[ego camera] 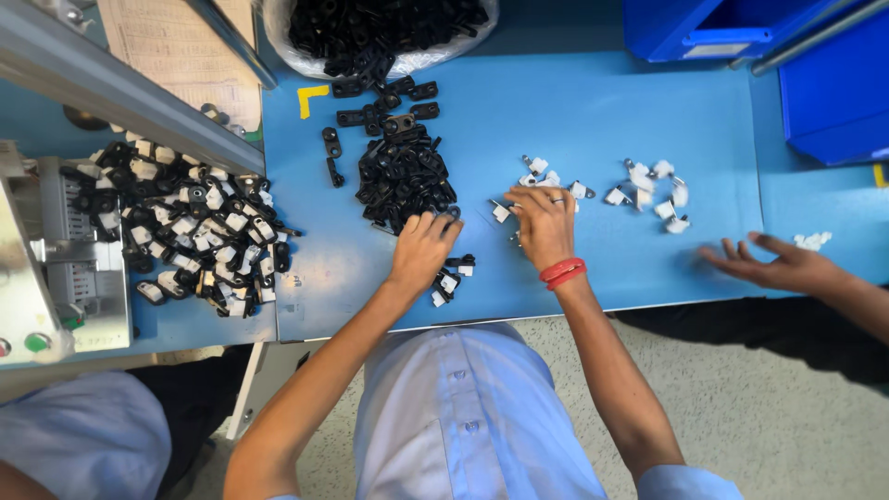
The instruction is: The person assembles small electrical components by hand, repeatedly picking up black and white plastic parts from a blue workbench and snapping them together. The person places the assembled units into a pile on the table.
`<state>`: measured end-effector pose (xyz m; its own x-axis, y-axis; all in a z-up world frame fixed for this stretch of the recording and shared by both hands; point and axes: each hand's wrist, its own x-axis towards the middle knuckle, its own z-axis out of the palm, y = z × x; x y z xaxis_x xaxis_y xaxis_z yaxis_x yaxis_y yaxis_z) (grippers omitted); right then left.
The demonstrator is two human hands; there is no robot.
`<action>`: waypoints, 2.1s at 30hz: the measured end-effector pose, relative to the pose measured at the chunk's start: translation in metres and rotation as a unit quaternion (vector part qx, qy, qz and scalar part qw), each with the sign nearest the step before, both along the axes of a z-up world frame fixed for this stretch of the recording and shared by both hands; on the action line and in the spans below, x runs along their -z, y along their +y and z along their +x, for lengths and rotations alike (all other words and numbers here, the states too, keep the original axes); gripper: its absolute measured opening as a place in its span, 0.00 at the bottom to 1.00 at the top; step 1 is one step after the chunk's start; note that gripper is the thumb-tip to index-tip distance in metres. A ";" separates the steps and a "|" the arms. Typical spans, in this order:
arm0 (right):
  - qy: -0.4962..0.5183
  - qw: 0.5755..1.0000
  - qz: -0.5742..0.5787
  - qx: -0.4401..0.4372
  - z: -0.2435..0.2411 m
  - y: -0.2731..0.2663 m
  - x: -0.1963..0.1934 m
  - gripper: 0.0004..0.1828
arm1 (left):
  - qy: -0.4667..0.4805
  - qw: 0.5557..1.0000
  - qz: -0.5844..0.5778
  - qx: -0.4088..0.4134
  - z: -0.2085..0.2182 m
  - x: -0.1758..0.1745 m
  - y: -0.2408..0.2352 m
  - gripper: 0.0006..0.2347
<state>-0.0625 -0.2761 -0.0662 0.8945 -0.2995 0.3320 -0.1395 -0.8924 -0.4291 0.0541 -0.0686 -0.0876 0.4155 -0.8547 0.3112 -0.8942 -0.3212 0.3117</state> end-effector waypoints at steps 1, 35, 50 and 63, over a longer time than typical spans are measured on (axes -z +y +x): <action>0.000 1.000 -0.017 -0.009 0.003 0.000 -0.002 0.17 | 0.036 0.999 -0.035 0.003 -0.005 -0.008 0.010 0.17; -0.141 0.724 0.674 0.037 -0.024 0.123 -0.039 0.16 | 0.639 0.639 -0.414 -0.107 -0.085 -0.059 0.042 0.19; 0.013 0.910 0.236 -0.340 0.031 0.138 -0.170 0.15 | 0.813 0.426 -0.386 0.090 -0.041 -0.064 0.141 0.10; -0.060 0.880 0.442 -0.165 0.018 0.146 -0.143 0.20 | 0.660 0.629 -0.411 0.003 -0.026 -0.107 0.110 0.10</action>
